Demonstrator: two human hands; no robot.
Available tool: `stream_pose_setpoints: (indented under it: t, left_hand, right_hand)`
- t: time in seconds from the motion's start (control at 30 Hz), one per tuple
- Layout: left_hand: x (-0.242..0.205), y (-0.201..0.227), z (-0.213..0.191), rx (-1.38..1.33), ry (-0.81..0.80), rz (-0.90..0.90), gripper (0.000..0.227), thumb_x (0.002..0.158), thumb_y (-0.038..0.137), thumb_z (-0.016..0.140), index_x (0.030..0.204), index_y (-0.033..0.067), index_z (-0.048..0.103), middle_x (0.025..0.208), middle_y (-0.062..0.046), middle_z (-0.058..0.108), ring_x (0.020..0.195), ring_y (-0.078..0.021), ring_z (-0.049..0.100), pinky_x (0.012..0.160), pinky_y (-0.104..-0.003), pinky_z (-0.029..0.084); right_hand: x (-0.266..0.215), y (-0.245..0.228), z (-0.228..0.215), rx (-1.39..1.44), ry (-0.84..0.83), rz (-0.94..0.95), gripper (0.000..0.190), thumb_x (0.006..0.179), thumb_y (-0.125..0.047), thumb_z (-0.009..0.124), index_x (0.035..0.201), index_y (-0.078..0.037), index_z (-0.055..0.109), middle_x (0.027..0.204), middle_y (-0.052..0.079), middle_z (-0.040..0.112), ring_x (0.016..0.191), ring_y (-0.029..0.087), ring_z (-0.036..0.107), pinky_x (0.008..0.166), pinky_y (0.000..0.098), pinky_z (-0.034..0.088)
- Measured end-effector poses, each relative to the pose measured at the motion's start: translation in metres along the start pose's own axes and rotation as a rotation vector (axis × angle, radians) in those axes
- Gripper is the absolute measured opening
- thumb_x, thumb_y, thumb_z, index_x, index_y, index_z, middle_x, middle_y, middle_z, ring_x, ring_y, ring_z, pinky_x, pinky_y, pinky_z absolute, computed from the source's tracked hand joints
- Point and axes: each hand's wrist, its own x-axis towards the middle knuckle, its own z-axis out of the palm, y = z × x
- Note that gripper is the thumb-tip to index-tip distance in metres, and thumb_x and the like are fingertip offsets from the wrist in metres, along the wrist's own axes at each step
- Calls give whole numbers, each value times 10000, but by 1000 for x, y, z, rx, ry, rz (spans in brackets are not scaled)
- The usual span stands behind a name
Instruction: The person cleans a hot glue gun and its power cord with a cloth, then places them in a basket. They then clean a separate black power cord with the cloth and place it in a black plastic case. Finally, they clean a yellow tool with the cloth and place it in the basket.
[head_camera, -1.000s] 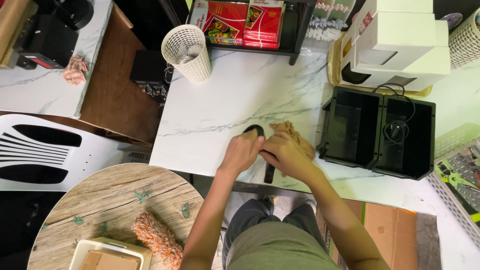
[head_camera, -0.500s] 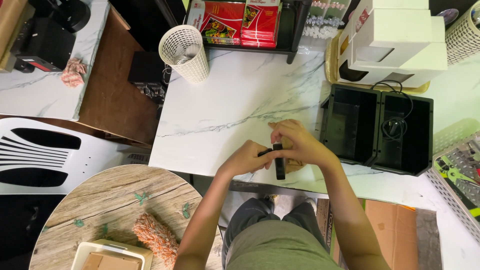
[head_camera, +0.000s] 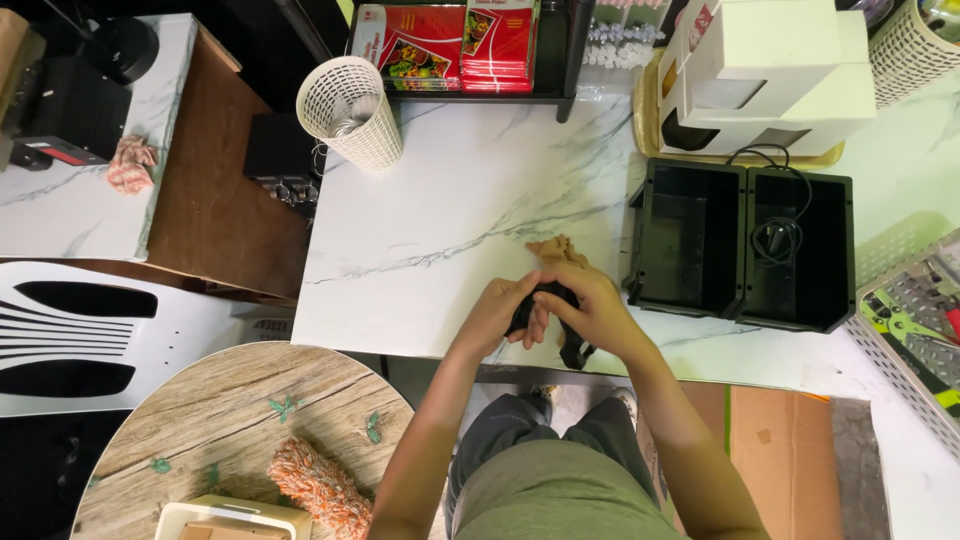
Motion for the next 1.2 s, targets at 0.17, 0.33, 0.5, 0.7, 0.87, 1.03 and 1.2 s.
stream_pose_setpoints:
  t: [0.17,0.33,0.5,0.7,0.87,1.03,1.2]
  left_hand:
    - [7,-14,9,34,-2,54,653,1086,503,471,735,-17,651,588,-141,655,430,-171,609,370,-250,392]
    - [13,-9,33,-20,30,132,549,1061,431,537,775,-20,663,615,-123,662,456,-173,626,380,-267,428]
    - [31,-19,47,45,164,179,380,1027,330,591,906,-13,703,623,-75,646,451,-118,574,357,-240,371]
    - [39,-15,81,439,-85,728,290,1033,258,683,1089,-20,622,982,-37,612,889,-101,592,787,-240,498]
    - [57,-34,105,352,-126,417,246,1034,242,658,1063,-2,659,888,-7,678,803,-63,619,729,-228,512]
    - [71,-53,120,325,-127,247,240,1025,249,640,1030,10,668,844,8,675,764,-42,630,684,-225,518]
    - [73,-62,126,532,-163,287,228,1007,241,658,1008,14,681,756,21,636,717,-32,567,629,-217,471]
  right_hand:
    - [-12,-34,0,-250,181,-55,236,911,-65,729,1142,-23,710,930,106,703,816,250,671,759,325,535]
    - [-31,-51,-11,-284,276,18,273,885,-80,755,1154,-41,735,908,93,694,786,215,695,710,296,543]
    - [-49,-59,-19,-299,431,29,331,889,-53,743,1220,-53,740,916,88,689,785,202,674,695,277,523]
    - [-78,-50,-30,-230,677,101,292,918,-18,720,1209,-29,732,972,80,709,851,155,687,735,254,531]
    - [-107,-34,-34,-136,785,163,305,940,-14,690,1245,-13,713,1000,81,713,886,152,675,779,255,530]
    - [-137,-21,-49,-58,762,250,314,961,-55,664,1273,-21,689,1042,77,720,935,153,696,842,264,539]
    - [-171,6,-66,2,646,291,314,1052,-145,546,1323,-34,663,1189,86,720,1080,172,674,926,291,510]
